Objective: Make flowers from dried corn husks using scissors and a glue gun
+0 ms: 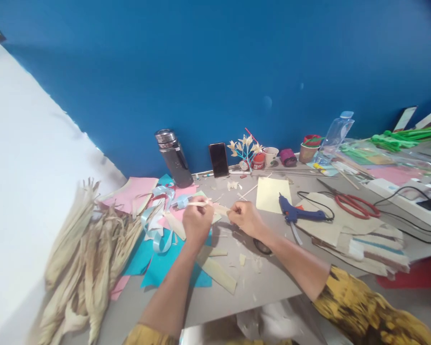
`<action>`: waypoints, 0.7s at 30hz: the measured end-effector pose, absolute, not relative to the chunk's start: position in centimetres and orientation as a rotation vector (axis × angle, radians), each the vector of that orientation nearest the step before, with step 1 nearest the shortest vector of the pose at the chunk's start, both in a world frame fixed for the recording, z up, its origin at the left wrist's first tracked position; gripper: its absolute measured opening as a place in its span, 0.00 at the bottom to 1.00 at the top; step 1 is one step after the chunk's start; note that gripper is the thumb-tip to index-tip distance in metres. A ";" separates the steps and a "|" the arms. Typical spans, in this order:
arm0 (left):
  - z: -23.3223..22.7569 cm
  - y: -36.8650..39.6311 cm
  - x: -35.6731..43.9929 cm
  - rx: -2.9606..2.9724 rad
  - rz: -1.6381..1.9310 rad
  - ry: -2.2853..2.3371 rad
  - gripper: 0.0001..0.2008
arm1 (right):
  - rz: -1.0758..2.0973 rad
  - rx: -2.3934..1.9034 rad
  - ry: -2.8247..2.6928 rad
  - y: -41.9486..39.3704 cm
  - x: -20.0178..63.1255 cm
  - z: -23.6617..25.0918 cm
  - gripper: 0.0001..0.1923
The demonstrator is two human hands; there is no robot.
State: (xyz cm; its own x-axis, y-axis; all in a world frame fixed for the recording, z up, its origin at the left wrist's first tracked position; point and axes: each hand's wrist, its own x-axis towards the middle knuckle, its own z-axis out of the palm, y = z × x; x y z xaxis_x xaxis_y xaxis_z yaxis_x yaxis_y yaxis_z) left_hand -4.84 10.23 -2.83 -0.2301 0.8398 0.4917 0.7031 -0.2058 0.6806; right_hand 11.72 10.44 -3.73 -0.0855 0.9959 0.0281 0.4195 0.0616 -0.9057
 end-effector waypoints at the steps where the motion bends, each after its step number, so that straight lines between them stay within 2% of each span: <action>1: -2.5 10.2 -5.3 1.839 1.545 1.861 0.14 | 1.000 -1.448 -1.599 10.5 11.8 -3.6 0.10; 3: -1.8 10.0 -5.7 1.936 1.788 1.883 0.23 | 0.966 -1.459 -1.623 10.5 12.0 -3.6 0.09; 5: -1.5 9.6 -5.5 2.188 1.817 1.934 0.28 | 0.884 -1.469 -1.682 10.5 12.0 -3.7 0.09; 6: -1.5 9.3 -5.1 2.345 1.717 1.931 0.27 | 0.835 -1.470 -1.717 10.5 12.0 -3.7 0.09; 10: -1.9 8.4 -3.5 2.743 1.146 1.726 0.09 | 0.661 -1.467 -1.847 10.3 11.9 -3.6 0.09; 12: -2.2 8.4 -3.2 2.781 1.019 1.677 0.09 | 0.600 -1.501 -1.908 10.2 11.9 -3.5 0.08; 18: -3.0 9.5 -4.1 2.797 0.934 1.736 0.10 | 0.501 -1.540 -2.025 10.1 11.9 -3.3 0.07; 21: -2.7 10.0 -5.0 2.737 1.079 1.815 0.07 | 0.402 -1.622 -2.012 9.9 11.9 -3.0 0.07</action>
State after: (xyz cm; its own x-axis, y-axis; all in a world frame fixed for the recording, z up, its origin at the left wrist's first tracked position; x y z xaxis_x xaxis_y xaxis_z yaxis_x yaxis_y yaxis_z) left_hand -4.99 10.02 -2.72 0.2724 0.7142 0.6447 0.9076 -0.4132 0.0742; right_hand 11.90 9.94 -3.05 -0.1475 0.9668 0.2085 0.8123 0.2387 -0.5321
